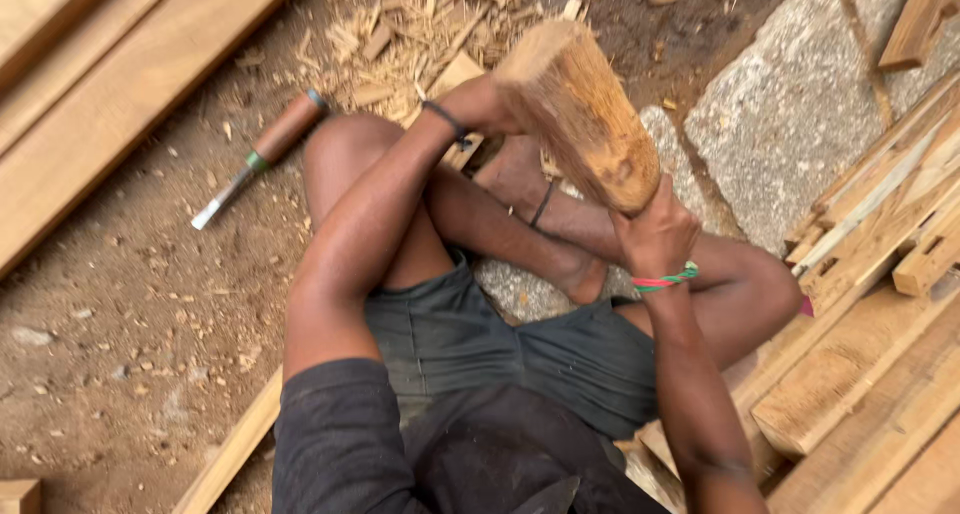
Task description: The person sits cross-legged on the ground and carves a small wooden block using a chisel and a wooden mallet. They repeatedly strike the chisel to shape the wood, occasionally adjusting the block's position.
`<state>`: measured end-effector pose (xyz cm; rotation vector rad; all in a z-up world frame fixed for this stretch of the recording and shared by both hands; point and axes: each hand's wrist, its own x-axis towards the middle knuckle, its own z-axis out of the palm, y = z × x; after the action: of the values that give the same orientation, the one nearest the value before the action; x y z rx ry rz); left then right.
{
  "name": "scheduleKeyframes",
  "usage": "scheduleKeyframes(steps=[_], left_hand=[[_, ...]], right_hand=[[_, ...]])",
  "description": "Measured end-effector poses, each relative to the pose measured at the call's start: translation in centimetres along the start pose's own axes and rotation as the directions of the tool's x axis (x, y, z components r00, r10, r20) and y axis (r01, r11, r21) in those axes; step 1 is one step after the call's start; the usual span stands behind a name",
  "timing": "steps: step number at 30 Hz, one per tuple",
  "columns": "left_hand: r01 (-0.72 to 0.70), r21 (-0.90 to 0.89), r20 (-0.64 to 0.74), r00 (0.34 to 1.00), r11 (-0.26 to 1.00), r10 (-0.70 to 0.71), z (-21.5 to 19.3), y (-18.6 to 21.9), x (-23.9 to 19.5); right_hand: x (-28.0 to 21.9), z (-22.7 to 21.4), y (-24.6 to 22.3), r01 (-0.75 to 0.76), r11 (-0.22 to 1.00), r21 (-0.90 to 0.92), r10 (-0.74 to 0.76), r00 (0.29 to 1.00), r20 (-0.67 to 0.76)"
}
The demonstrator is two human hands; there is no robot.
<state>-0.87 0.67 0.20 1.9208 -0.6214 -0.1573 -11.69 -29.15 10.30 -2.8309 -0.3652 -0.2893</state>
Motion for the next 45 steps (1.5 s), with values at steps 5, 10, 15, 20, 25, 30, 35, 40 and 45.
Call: scheduleKeyframes(steps=[5, 10, 15, 20, 25, 30, 35, 40, 45], left_hand=[[-0.245, 0.002, -0.028, 0.969, 0.97, 0.245, -0.5, -1.2, -0.3], [0.007, 0.062, 0.103, 0.995, 0.998, -0.013, -2.1, 1.3, 0.0], [0.199, 0.061, 0.05, 0.978, 0.978, -0.202, -1.9, 0.6, 0.1], [-0.296, 0.008, -0.114, 0.949, 0.955, 0.295, -0.5, -1.5, -0.2], [0.075, 0.066, 0.091, 0.993, 0.995, -0.081, -1.3, 1.1, -1.0], [0.059, 0.094, 0.076, 0.995, 0.994, -0.066, -1.1, 1.4, -0.4], [0.207, 0.11, 0.187, 0.956, 0.972, -0.225, -0.5, -3.4, 0.0], [0.264, 0.064, 0.211, 0.939, 0.962, -0.272, 1.2, -7.0, -2.0], [0.104, -0.039, 0.107, 0.989, 0.994, -0.1, -1.2, 0.0, -0.6]], right_hand=[[1.4, -5.0, -2.0, 0.007, 0.991, -0.133, -0.001, 0.999, 0.039], [0.4, -4.8, -2.4, 0.001, 0.978, 0.209, 0.044, 0.976, -0.212], [2.1, -0.5, -0.7, -0.05, 0.998, -0.031, 0.052, 0.997, 0.053], [1.7, -3.3, -0.9, -0.052, 0.995, -0.09, 0.058, 0.996, 0.065], [-0.1, -6.9, -0.8, -0.032, 0.978, 0.205, 0.076, 0.975, -0.21], [-0.4, -2.5, 0.7, 0.01, 0.922, 0.386, 0.131, 0.932, -0.337], [1.6, 0.7, -0.8, 0.037, 0.999, 0.006, -0.037, 0.999, 0.023], [3.9, -3.6, -2.9, 0.157, 0.972, -0.174, -0.154, 0.988, 0.029], [3.5, -6.9, -2.7, 0.063, 0.994, 0.094, -0.049, 0.989, -0.138]])
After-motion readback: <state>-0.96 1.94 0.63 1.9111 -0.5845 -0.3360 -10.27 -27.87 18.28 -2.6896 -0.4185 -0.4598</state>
